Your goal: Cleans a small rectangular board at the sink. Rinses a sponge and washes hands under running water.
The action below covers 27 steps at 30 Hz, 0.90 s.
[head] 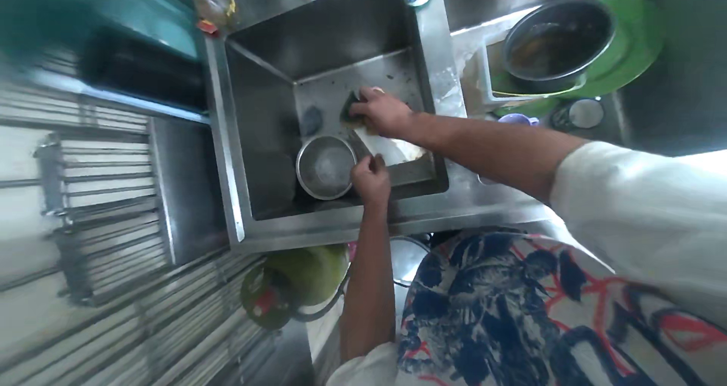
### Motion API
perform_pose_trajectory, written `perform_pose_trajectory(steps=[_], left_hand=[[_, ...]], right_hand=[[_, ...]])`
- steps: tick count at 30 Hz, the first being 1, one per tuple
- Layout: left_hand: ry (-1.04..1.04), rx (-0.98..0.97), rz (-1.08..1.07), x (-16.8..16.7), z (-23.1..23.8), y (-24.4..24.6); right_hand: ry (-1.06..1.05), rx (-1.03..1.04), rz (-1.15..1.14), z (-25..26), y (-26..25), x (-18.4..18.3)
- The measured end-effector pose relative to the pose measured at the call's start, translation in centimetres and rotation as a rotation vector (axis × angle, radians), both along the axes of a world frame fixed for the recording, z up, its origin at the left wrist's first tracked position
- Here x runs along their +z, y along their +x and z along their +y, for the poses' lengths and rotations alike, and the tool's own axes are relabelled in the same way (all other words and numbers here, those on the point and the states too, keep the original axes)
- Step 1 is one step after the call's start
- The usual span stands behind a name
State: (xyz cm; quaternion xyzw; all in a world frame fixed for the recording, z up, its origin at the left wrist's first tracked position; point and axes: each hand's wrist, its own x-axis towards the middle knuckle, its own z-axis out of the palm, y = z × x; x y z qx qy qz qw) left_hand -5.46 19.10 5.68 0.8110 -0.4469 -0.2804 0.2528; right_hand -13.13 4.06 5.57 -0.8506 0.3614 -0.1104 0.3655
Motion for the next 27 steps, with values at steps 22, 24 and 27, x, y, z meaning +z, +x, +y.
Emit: perform_pose_trajectory(steps=[22,24,27], left_hand=[[-0.011,0.312,0.083,-1.2,-0.9,0.5],[-0.020,0.275,0.083,-1.0,-0.5,0.3],[-0.057,0.290,0.098,-1.0,0.2,0.1]], right_hand=[[0.233,-0.177,0.042,5.3,-1.5,-1.7],[0.263,-0.181,0.064,6.7,-2.2,-1.9],[0.338,-0.305,0.134,3.4,-1.9,-2.5]])
